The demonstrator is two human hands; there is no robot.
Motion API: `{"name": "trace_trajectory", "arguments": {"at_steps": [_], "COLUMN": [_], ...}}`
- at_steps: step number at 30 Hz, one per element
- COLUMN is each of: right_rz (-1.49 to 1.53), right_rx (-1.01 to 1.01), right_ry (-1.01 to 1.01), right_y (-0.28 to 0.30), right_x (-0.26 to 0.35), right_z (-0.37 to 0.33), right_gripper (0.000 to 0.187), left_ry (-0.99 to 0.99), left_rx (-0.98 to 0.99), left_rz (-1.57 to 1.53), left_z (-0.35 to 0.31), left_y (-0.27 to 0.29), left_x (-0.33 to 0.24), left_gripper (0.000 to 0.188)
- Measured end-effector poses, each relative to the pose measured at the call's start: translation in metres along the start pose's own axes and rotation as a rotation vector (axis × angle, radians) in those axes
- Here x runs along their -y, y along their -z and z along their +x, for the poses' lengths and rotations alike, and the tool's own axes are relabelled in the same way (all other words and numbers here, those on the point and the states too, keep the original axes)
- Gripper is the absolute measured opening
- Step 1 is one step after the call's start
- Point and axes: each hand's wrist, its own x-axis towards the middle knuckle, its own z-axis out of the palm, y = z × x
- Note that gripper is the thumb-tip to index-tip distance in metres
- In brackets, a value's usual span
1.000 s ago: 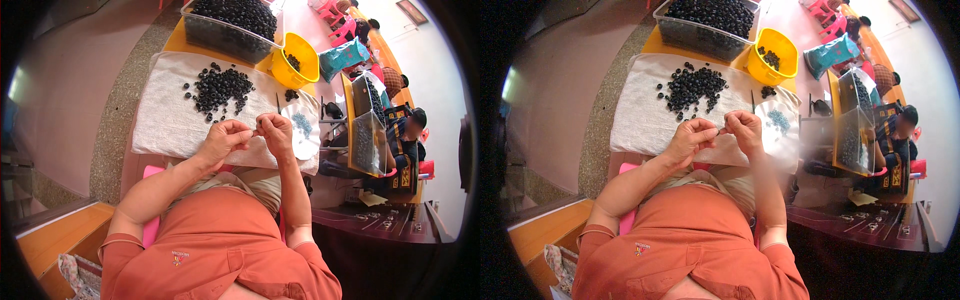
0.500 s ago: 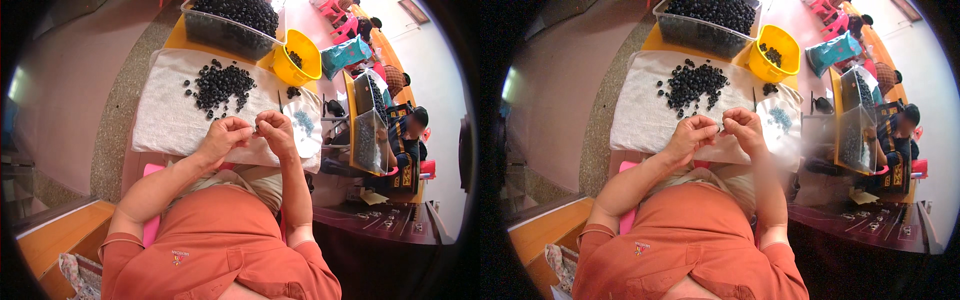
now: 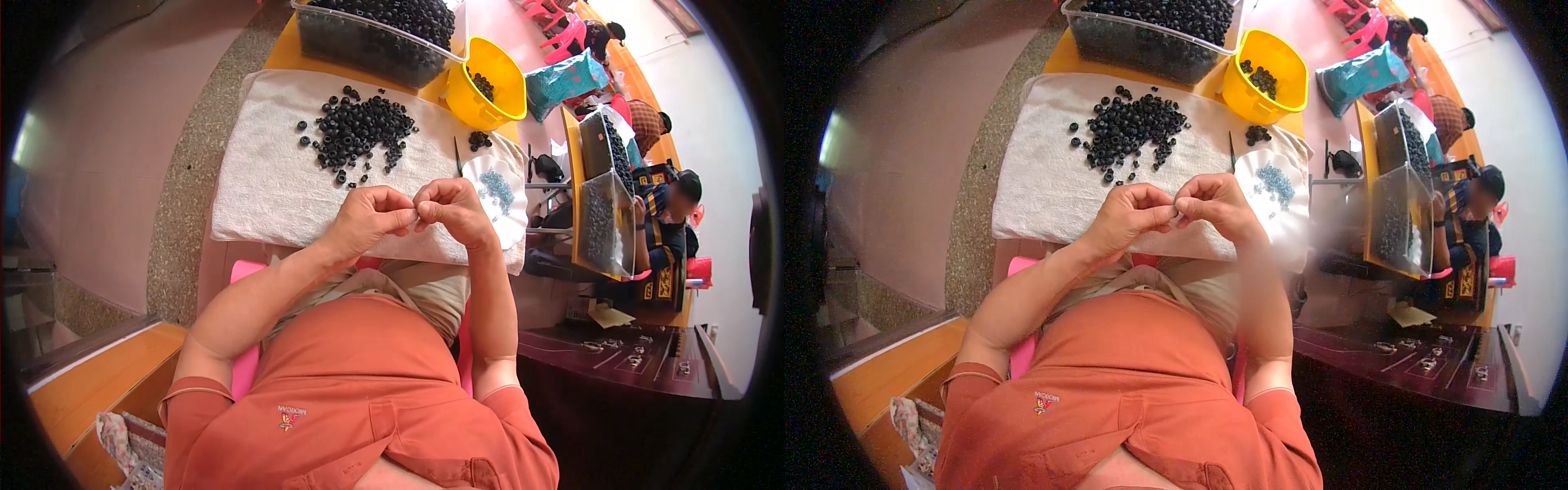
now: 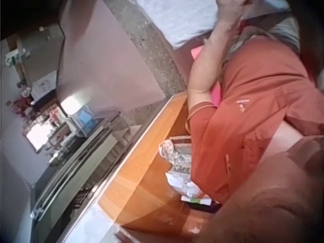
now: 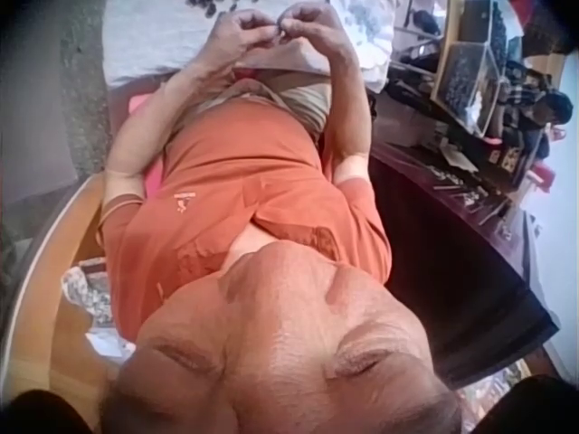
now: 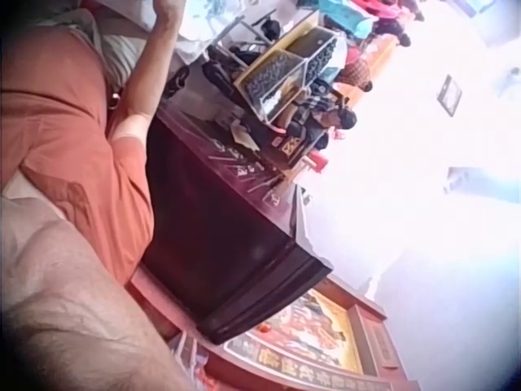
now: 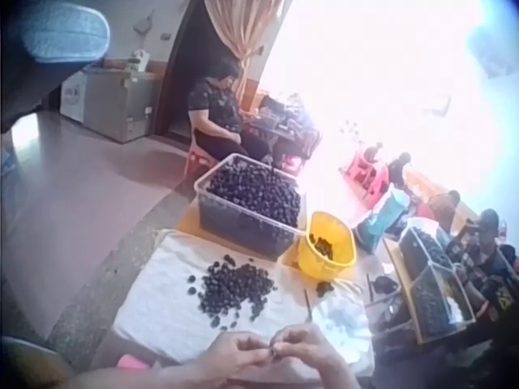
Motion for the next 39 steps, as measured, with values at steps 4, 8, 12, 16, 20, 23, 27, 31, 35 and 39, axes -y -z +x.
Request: {"name": "trace_trajectory", "arguments": {"at_steps": [4,8,12,16,20,23,27,31,35,39], "right_rz": [-0.024,0.014,-0.026,-0.086,-0.064,-0.129,-0.252,-0.438,-0.53,-0.59], "right_rx": [0.023,0.016,-0.029,-0.127,-0.146,-0.15,-0.2,-0.28,-0.337,-0.363], "right_ry": [0.001,0.009,0.039,0.151,0.313,0.443,0.516,0.6,0.641,0.682], "right_y": [0.002,-0.002,-0.008,-0.016,-0.023,-0.023,-0.029,-0.031,-0.035,-0.04], "right_x": [-0.001,-0.002,-0.004,-0.016,-0.026,-0.035,-0.041,-0.046,-0.045,-0.04], "right_z": [0.001,0.003,0.002,-0.001,-0.004,-0.006,-0.009,-0.006,-0.006,-0.006], "right_gripper": [0.015,0.014,0.017,0.014,0.011,0.023,0.037,0.038,0.039,0.037], "left_ry": [-0.002,-0.009,-0.001,0.008,0.014,0.019,0.023,0.024,0.01,0.03], "left_rx": [0.009,0.0,0.001,-0.051,-0.073,-0.085,-0.093,-0.114,-0.12,-0.142], "left_rz": [-0.008,-0.001,-0.079,-0.154,-0.157,-0.197,-0.209,-0.213,-0.219,-0.232], "left_z": [-0.001,0.0,-0.001,0.0,0.001,0.001,0.001,0.0,0.0,-0.001], "left_y": [-0.001,0.0,0.0,0.0,0.001,0.001,0.001,-0.001,-0.001,-0.003], "left_x": [-0.003,-0.002,-0.004,-0.003,-0.003,-0.003,0.002,-0.001,-0.001,-0.004], "left_gripper": [0.018,0.017,0.016,0.016,0.015,0.015,0.014,0.013,0.014,0.014]}}
